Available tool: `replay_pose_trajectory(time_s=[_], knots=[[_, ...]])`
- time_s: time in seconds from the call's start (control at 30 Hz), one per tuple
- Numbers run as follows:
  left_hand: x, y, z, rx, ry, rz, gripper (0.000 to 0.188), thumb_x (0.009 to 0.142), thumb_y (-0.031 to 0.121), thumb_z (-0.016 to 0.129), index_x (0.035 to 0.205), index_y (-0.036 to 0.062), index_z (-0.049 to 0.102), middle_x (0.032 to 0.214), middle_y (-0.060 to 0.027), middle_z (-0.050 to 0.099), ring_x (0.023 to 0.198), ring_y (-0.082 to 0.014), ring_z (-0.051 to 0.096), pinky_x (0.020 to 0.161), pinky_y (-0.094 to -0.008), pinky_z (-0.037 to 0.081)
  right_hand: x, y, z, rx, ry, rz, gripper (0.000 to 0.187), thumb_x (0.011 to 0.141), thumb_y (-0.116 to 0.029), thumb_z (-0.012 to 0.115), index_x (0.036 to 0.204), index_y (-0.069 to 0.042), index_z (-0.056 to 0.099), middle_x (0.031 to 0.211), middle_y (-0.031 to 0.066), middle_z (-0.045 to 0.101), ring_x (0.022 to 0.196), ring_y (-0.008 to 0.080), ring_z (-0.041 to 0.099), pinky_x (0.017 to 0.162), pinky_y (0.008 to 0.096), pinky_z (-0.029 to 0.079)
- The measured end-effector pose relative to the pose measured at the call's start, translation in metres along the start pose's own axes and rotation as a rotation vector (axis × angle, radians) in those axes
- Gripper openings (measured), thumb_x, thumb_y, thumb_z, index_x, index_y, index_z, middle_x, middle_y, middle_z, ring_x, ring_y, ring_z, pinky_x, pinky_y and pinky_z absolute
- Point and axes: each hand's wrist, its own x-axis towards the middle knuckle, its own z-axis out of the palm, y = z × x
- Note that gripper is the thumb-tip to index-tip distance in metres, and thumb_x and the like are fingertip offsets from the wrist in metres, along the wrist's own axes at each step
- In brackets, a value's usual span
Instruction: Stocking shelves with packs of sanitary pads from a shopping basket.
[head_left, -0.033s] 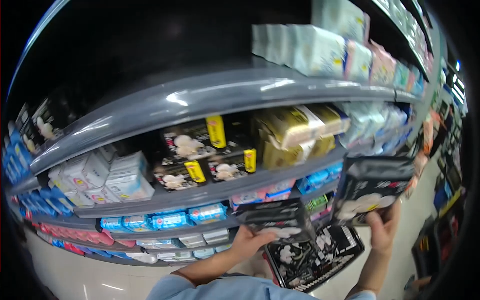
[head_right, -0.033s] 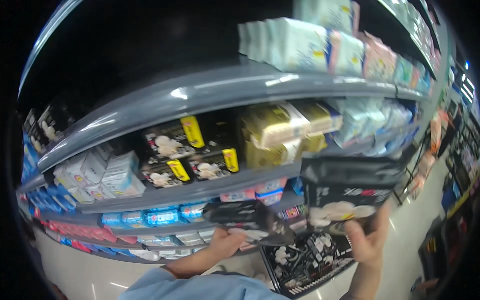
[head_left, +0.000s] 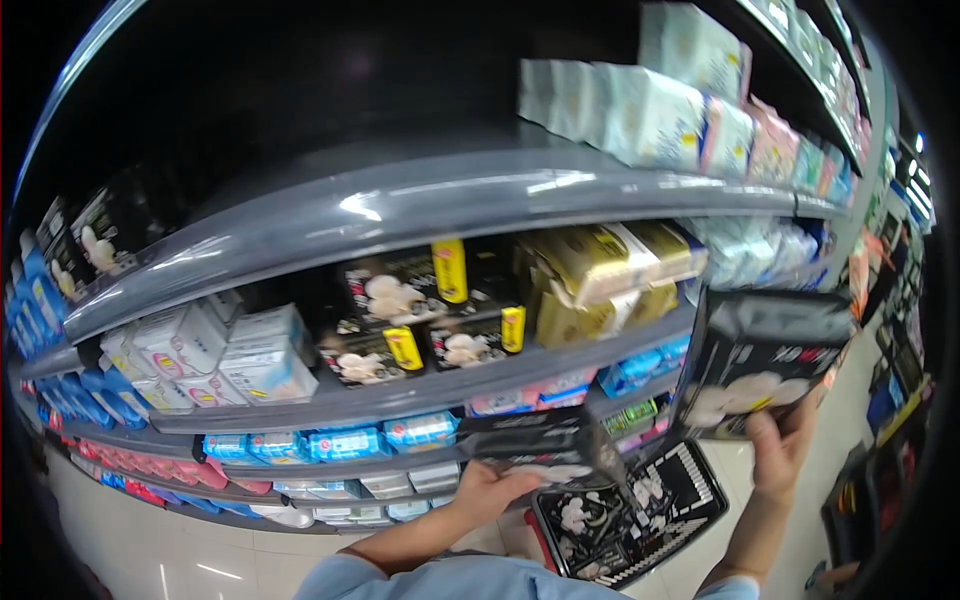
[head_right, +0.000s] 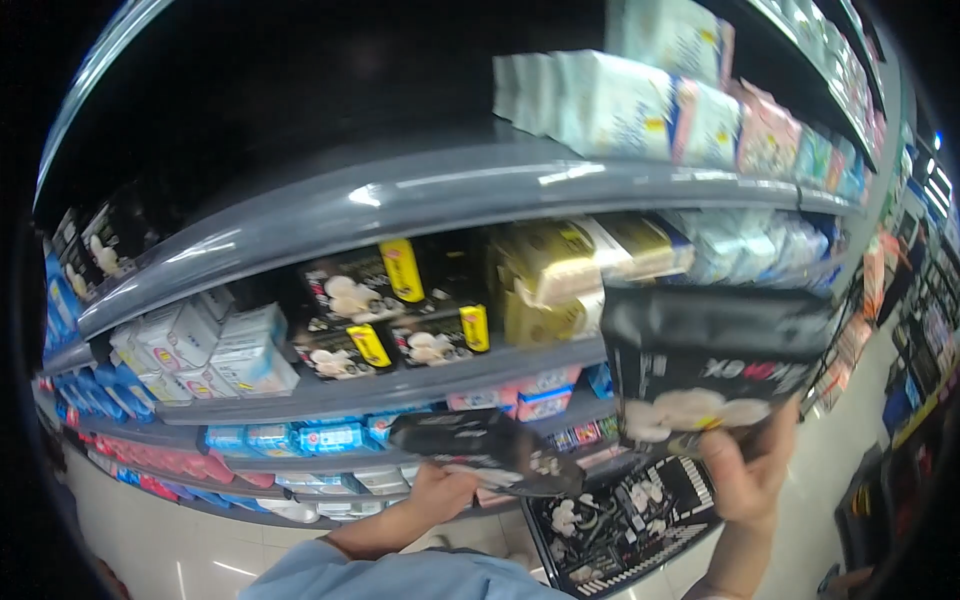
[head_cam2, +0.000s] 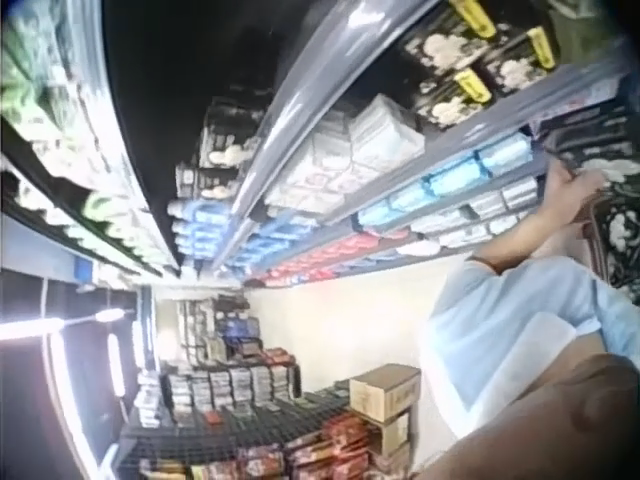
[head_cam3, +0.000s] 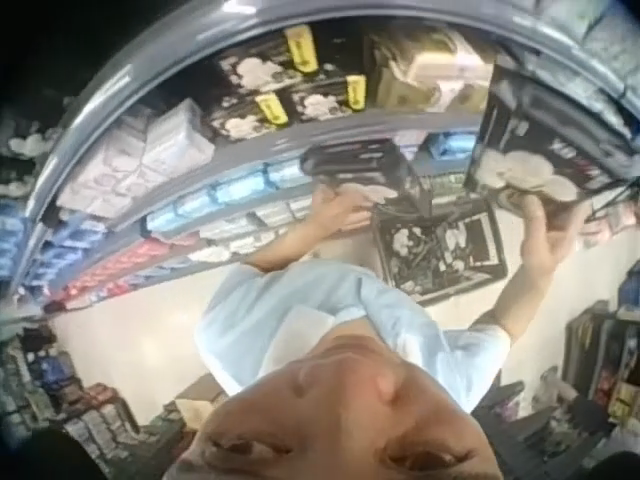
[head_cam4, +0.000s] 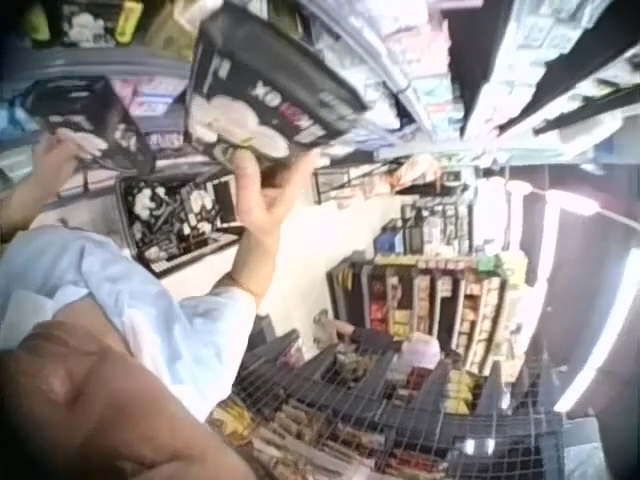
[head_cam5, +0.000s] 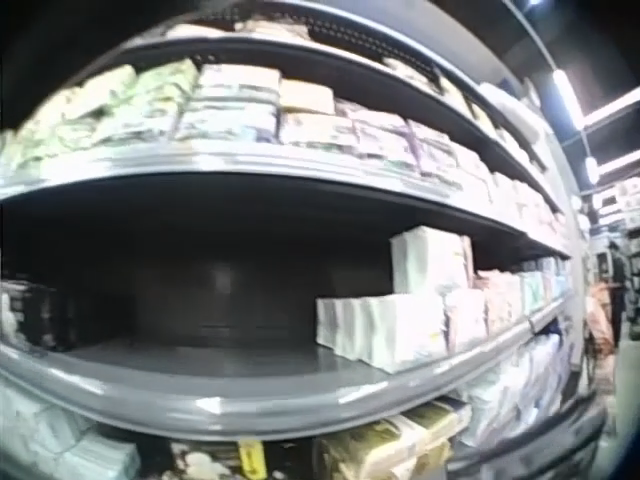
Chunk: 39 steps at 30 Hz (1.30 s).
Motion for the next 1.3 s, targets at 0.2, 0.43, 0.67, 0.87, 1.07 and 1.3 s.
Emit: replay_pose_trajectory(time_s=[0.2, 0.43, 0.67, 0.87, 1.07, 1.3], knots=[[-0.048, 0.07, -0.054, 0.051, 0.322, 0.268, 0.057, 0.068, 0.011, 0.073, 0.116, -0.0046, 0.046, 0.115, -0.0102, 0.05, 0.102, -0.0182, 0.049, 0.085, -0.0321, 0.04, 0.162, -0.08, 0.129, -0.493, -0.214, -0.789, 0.055, 0.071, 0.002, 0.056, 0.123, 0.003, 0.039, 0.109, 0.0142, 0.052, 0.102, 0.0226, 0.051, 0.088, 0.0305, 0.039], [-0.062, 0.122, -0.093, 0.262, 0.345, 0.457, 0.043, 0.064, 0.017, 0.076, 0.095, 0.0051, 0.047, 0.086, -0.0108, 0.05, 0.083, -0.0228, 0.054, 0.074, -0.0352, 0.046, 0.325, -0.085, 0.315, -0.688, -0.514, -0.893, 0.047, 0.069, -0.005, 0.056, 0.116, -0.005, 0.049, 0.109, 0.0177, 0.055, 0.102, 0.0317, 0.053, 0.088, 0.0361, 0.042], [-0.067, 0.147, -0.177, 0.714, 0.022, 0.819, 0.026, 0.084, 0.014, 0.054, 0.106, 0.0014, 0.049, 0.089, -0.0216, 0.057, 0.086, -0.0302, 0.057, 0.078, -0.0421, 0.047, 0.376, -0.061, 0.416, -0.986, -0.658, -0.596, 0.052, 0.067, -0.012, 0.06, 0.117, -0.004, 0.049, 0.106, 0.0196, 0.058, 0.1, 0.0324, 0.055, 0.085, 0.0366, 0.044], [-0.085, 0.179, -0.178, 1.005, 0.213, 0.418, 0.041, 0.074, 0.021, 0.065, 0.108, 0.007, 0.048, 0.097, -0.0155, 0.053, 0.086, -0.0304, 0.054, 0.084, -0.0467, 0.041, 0.389, -0.03, 0.43, -1.09, -0.732, -0.438, 0.052, 0.069, -0.015, 0.057, 0.118, -0.004, 0.048, 0.113, 0.0211, 0.053, 0.106, 0.0345, 0.05, 0.09, 0.0376, 0.042], [-0.073, 0.154, -0.218, 0.454, 0.026, 0.659, 0.024, 0.086, 0.014, 0.051, 0.105, -0.0016, 0.047, 0.096, -0.0237, 0.055, 0.087, -0.0294, 0.057, 0.078, -0.0404, 0.048, 0.386, -0.002, 0.455, -1.311, -0.61, -0.564, 0.054, 0.076, -0.014, 0.054, 0.127, -0.006, 0.038, 0.116, 0.0188, 0.048, 0.108, 0.0333, 0.048, 0.089, 0.04, 0.042], [-0.067, 0.178, -0.166, 0.327, 0.273, 0.571, 0.022, 0.08, 0.011, 0.058, 0.098, 0.0009, 0.051, 0.094, -0.0164, 0.055, 0.087, -0.0258, 0.056, 0.076, -0.038, 0.048, 0.376, 0.009, 0.451, -1.35, -0.522, -0.699, 0.051, 0.08, -0.008, 0.047, 0.13, -0.007, 0.036, 0.117, 0.0159, 0.049, 0.107, 0.0318, 0.05, 0.089, 0.0379, 0.042]])
